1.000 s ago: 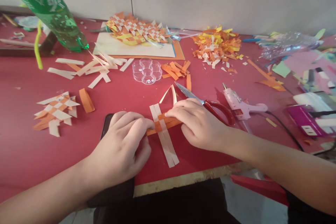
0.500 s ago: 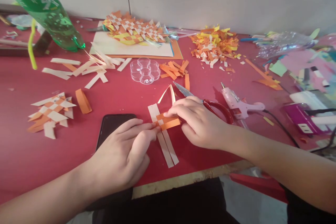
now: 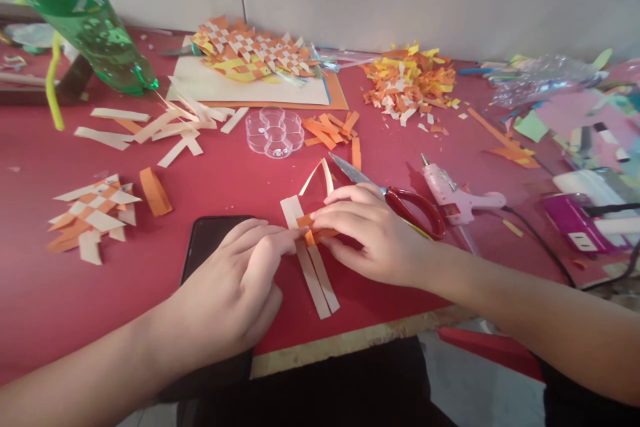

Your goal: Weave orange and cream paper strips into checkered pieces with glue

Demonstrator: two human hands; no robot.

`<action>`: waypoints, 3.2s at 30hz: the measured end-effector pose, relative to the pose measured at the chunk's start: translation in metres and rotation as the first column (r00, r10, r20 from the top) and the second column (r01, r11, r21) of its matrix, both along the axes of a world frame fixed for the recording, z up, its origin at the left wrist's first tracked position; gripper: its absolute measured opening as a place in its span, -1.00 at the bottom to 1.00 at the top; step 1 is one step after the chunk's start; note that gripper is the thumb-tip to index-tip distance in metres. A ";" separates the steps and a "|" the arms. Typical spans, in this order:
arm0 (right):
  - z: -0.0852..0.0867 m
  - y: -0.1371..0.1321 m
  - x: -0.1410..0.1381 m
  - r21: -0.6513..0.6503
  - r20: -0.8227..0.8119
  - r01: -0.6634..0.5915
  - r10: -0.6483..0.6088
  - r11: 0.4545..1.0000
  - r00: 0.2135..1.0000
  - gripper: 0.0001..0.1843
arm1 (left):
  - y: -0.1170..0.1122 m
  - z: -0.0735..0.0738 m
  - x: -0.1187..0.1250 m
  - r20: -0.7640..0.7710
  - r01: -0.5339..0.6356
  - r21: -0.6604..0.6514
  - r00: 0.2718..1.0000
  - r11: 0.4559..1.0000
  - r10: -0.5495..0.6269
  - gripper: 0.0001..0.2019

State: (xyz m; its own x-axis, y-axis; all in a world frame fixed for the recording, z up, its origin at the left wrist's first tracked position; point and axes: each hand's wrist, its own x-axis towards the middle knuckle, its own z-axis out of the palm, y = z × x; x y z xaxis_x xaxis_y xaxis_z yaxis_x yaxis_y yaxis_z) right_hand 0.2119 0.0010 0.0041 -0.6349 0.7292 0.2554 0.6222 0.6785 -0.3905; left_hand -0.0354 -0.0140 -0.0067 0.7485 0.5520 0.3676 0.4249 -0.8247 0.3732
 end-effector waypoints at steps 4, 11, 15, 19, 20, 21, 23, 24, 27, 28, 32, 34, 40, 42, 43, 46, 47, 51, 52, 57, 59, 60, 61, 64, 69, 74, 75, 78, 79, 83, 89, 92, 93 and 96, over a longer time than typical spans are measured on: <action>-0.001 -0.001 -0.003 -0.017 0.027 0.017 -0.017 1.000 0.999 -0.80 | 0.000 -0.002 0.000 0.010 -0.007 -0.016 1.000 1.000 0.008 -0.72; 0.000 -0.005 -0.007 -0.009 0.087 0.073 -0.072 0.997 0.994 -0.80 | 0.002 -0.001 0.001 -0.002 0.016 0.012 1.000 1.000 -0.015 -0.64; 0.001 -0.006 -0.008 0.003 0.087 0.075 -0.075 0.997 0.993 -0.82 | 0.001 -0.002 0.000 0.023 -0.011 -0.020 1.000 1.000 0.011 -0.60; 0.001 -0.008 -0.009 0.032 0.077 0.058 -0.060 0.998 0.995 -0.83 | 0.001 -0.002 0.001 0.038 -0.014 -0.008 0.999 1.000 0.015 -0.55; 0.001 -0.009 -0.009 0.036 0.072 0.059 -0.061 0.998 0.996 -0.83 | 0.001 -0.002 0.001 0.039 -0.009 -0.009 0.999 1.000 0.009 -0.55; 0.002 -0.010 -0.010 0.034 0.068 0.059 -0.061 0.998 0.996 -0.83 | 0.001 -0.002 0.001 0.041 -0.003 -0.008 0.999 1.000 0.003 -0.55; 0.003 -0.012 -0.011 0.012 0.055 0.062 -0.063 0.998 0.997 -0.81 | 0.002 -0.003 0.001 0.046 0.005 0.000 0.999 1.000 -0.005 -0.55; 0.003 -0.013 -0.012 -0.007 0.041 0.063 -0.063 0.998 0.997 -0.78 | 0.002 -0.003 0.001 0.045 0.009 0.004 0.999 1.000 -0.009 -0.55; 0.004 -0.015 -0.015 -0.048 -0.030 0.085 -0.087 0.995 0.996 -0.70 | 0.002 -0.002 0.002 0.024 0.028 0.010 0.999 1.000 -0.028 -0.60; 0.004 -0.016 -0.017 -0.045 -0.054 0.109 -0.112 0.993 0.992 -0.71 | 0.002 -0.002 0.002 0.018 0.035 0.009 0.999 0.999 -0.035 -0.62; 0.003 -0.014 -0.024 -0.012 -0.106 0.200 -0.200 0.980 0.974 -0.73 | 0.001 0.000 0.002 0.003 0.047 -0.005 0.999 0.999 -0.047 -0.65; 0.003 -0.013 -0.026 -0.015 -0.113 0.195 -0.196 0.981 0.974 -0.74 | 0.001 0.000 0.002 -0.002 0.045 -0.015 0.999 0.999 -0.045 -0.66; 0.000 -0.013 -0.024 0.037 -0.111 0.241 -0.236 0.970 0.965 -0.79 | 0.001 0.001 0.002 -0.042 0.043 -0.039 0.998 0.998 -0.044 -0.64; -0.003 -0.014 -0.021 0.053 -0.088 0.257 -0.252 0.965 0.964 -0.80 | 0.001 0.002 0.002 -0.072 0.038 -0.068 0.996 0.997 -0.043 -0.62; -0.004 -0.014 -0.019 0.065 -0.075 0.262 -0.258 0.963 0.963 -0.80 | 0.000 0.003 0.002 -0.085 0.039 -0.082 0.995 0.996 -0.046 -0.61; -0.009 -0.014 -0.016 0.098 -0.037 0.280 -0.278 0.955 0.960 -0.82 | -0.001 0.003 0.001 -0.104 0.051 -0.099 0.993 0.994 -0.061 -0.54; -0.010 -0.015 -0.015 0.104 -0.027 0.285 -0.283 0.953 0.959 -0.82 | -0.001 0.002 0.000 -0.105 0.050 -0.095 0.993 0.994 -0.060 -0.52; -0.012 -0.016 -0.014 0.106 -0.012 0.290 -0.290 0.951 0.957 -0.80 | -0.002 0.000 0.000 -0.124 0.035 -0.079 0.991 0.996 -0.044 -0.49; -0.012 -0.016 -0.014 0.103 -0.009 0.289 -0.290 0.952 0.957 -0.80 | -0.002 -0.001 0.001 -0.133 0.028 -0.079 0.990 0.996 -0.038 -0.49; -0.012 -0.016 -0.014 0.094 0.006 0.289 -0.291 0.953 0.957 -0.79 | -0.001 -0.001 0.002 -0.150 0.011 -0.069 0.988 0.998 -0.021 -0.53; -0.013 -0.016 -0.013 0.099 0.001 0.291 -0.293 0.952 0.956 -0.78 | 0.000 -0.001 0.002 -0.152 0.013 -0.065 0.988 0.998 -0.022 -0.53; -0.013 -0.016 -0.013 0.103 -0.001 0.291 -0.293 0.951 0.956 -0.78 | 0.000 -0.001 0.002 -0.153 0.014 -0.062 0.988 0.998 -0.024 -0.53; -0.014 -0.017 -0.013 0.108 -0.002 0.292 -0.294 0.950 0.956 -0.78 | 0.000 -0.001 0.002 -0.157 0.014 -0.059 0.987 0.998 -0.023 -0.53; -0.016 -0.017 -0.012 0.122 0.006 0.290 -0.293 0.949 0.956 -0.77 | -0.001 -0.001 0.003 -0.171 0.015 -0.031 0.985 0.999 -0.020 -0.55; -0.010 -0.021 -0.016 0.253 0.032 0.284 -0.302 0.925 0.953 -0.86 | -0.002 0.000 0.005 -0.182 0.002 0.040 0.983 0.999 0.005 -0.61; -0.006 -0.031 -0.015 0.326 0.092 0.141 -0.180 0.935 0.979 -0.89 | -0.004 0.001 0.006 -0.198 -0.028 0.068 0.979 0.997 0.041 -0.64; -0.007 -0.033 -0.014 0.317 0.100 0.129 -0.168 0.940 0.981 -0.88 | -0.004 0.001 0.006 -0.199 -0.033 0.070 0.979 0.997 0.047 -0.63; -0.010 -0.038 -0.012 0.289 0.093 0.135 -0.168 0.948 0.981 -0.85 | -0.004 0.001 0.006 -0.191 -0.039 0.083 0.980 0.996 0.055 -0.58; -0.010 -0.038 -0.012 0.277 0.084 0.138 -0.167 0.951 0.982 -0.84 | -0.004 0.000 0.006 -0.187 -0.040 0.085 0.981 0.996 0.055 -0.57; -0.005 -0.030 -0.012 0.197 0.047 0.140 -0.152 0.970 0.987 -0.84 | -0.003 -0.002 0.004 -0.188 -0.029 0.058 0.981 0.998 0.039 -0.59; 0.000 -0.004 -0.009 0.191 0.106 0.237 -0.260 0.952 0.960 -0.90 | -0.004 -0.002 0.001 -0.156 0.018 0.011 0.988 1.000 -0.016 -0.59; -0.002 -0.005 -0.011 0.209 0.098 0.313 -0.338 0.926 0.936 -0.87 | -0.003 0.001 0.002 -0.167 0.056 0.020 0.985 0.998 -0.052 -0.63; -0.003 -0.007 -0.012 0.230 0.090 0.329 -0.356 0.916 0.930 -0.85 | -0.003 0.002 0.003 -0.173 0.070 0.017 0.983 0.997 -0.066 -0.64; -0.006 -0.016 -0.016 0.299 0.093 0.338 -0.380 0.892 0.920 -0.82 | -0.003 0.003 0.004 -0.155 0.101 0.031 0.983 0.994 -0.095 -0.64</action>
State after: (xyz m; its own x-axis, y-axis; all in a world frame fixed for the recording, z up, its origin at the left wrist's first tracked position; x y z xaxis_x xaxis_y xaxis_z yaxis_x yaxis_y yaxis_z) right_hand 0.1960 -0.0150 -0.0023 -0.3883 0.8293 0.4018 0.8786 0.4647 -0.1099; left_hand -0.0314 -0.0171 -0.0035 0.8473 0.4609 0.2639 0.3911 -0.8776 0.2772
